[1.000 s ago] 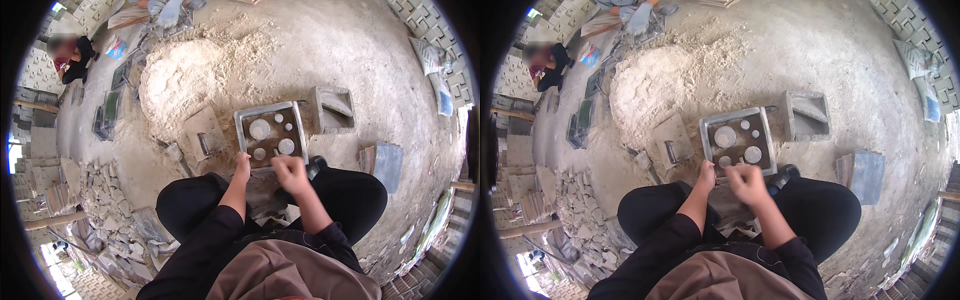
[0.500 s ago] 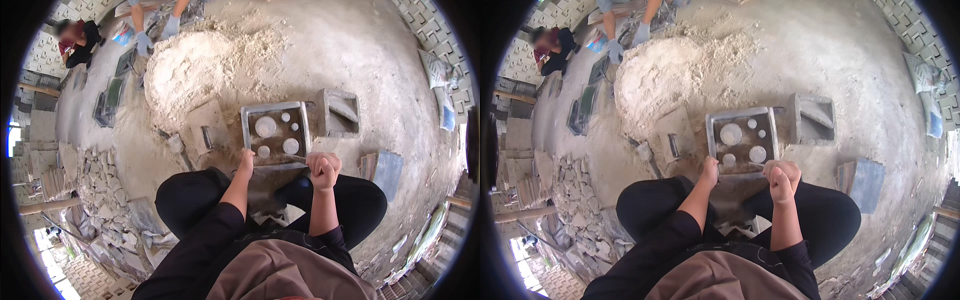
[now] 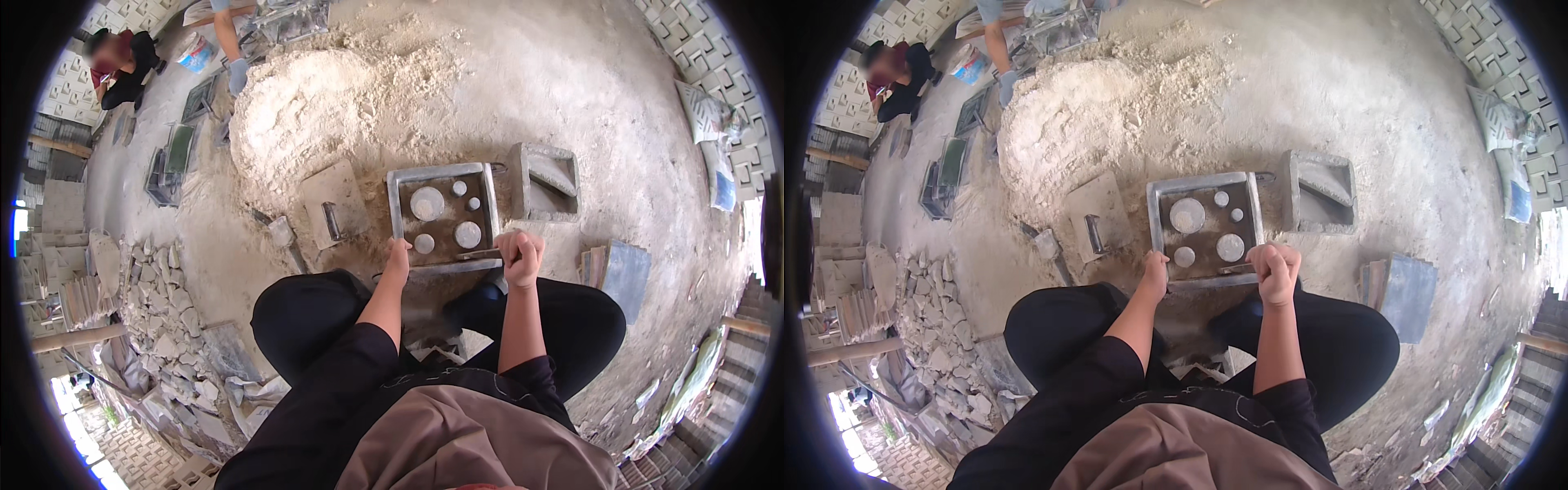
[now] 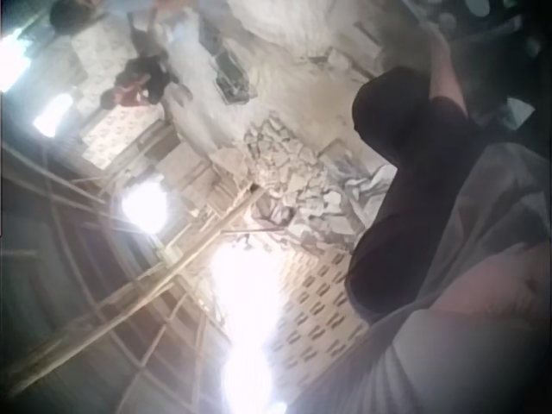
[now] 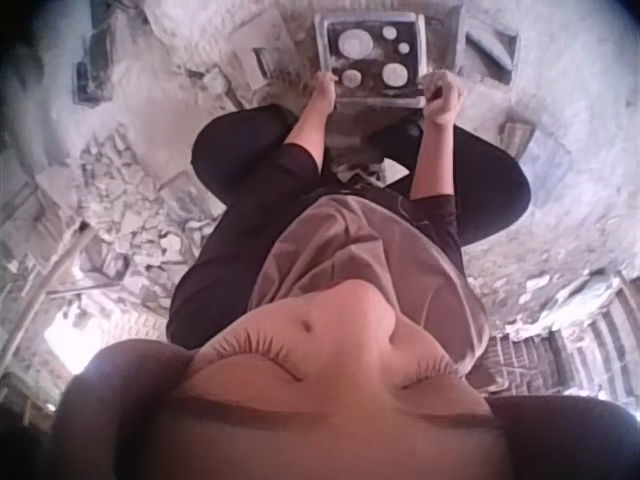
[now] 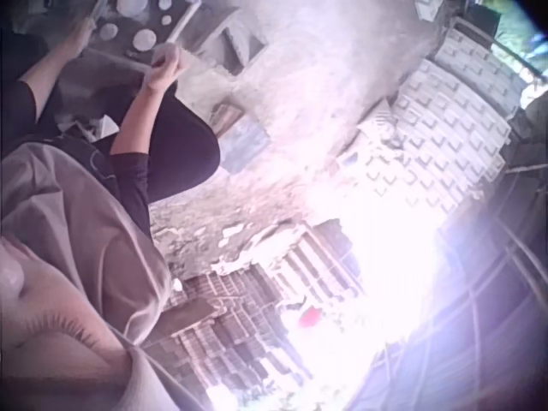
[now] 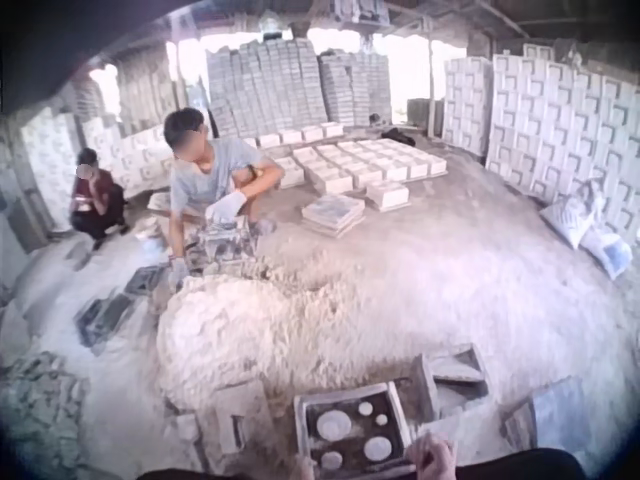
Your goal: The person cleans and levels material inside a square tile mold using a small metal scraper.
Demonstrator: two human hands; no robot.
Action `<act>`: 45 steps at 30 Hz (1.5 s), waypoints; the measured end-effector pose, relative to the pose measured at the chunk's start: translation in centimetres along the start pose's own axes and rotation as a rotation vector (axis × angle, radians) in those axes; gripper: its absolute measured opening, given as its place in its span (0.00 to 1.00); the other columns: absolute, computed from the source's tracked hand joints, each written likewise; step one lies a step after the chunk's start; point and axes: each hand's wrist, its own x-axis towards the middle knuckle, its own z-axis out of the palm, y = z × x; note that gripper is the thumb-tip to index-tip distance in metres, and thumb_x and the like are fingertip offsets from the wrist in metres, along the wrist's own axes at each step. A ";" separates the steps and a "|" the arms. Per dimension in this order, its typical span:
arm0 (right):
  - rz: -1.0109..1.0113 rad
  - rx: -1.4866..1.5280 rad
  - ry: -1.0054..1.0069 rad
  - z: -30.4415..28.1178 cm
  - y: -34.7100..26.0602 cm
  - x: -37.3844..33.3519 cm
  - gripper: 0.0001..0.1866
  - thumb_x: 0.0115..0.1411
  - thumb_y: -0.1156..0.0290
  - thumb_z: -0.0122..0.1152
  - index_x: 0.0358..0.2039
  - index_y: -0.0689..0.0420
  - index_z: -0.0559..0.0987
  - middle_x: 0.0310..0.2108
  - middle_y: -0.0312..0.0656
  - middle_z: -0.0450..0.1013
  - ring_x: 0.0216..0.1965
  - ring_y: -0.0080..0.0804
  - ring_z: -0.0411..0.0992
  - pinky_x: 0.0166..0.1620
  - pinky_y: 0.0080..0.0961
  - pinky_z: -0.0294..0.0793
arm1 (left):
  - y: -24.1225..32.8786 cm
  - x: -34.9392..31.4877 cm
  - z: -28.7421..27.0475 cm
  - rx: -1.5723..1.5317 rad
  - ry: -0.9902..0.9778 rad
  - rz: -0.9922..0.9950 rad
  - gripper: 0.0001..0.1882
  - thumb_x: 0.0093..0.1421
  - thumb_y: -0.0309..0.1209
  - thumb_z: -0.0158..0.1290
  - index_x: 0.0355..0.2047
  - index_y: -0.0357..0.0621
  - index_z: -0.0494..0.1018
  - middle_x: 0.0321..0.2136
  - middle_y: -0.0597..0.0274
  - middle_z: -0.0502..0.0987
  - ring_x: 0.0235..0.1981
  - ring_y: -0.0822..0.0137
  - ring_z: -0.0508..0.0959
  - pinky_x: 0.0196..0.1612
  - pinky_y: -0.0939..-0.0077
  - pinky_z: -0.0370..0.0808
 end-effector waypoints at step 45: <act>-0.074 -0.111 0.137 2.3 0.4 -3.5 0.19 0.60 0.68 0.37 0.12 0.59 0.57 0.15 0.36 0.55 0.20 0.22 0.51 0.25 0.21 0.49 | 0.5 -0.9 1.2 0.033 0.088 0.140 0.12 0.39 0.35 0.48 0.19 0.40 0.59 0.25 0.58 0.63 0.32 0.64 0.62 0.38 0.69 0.60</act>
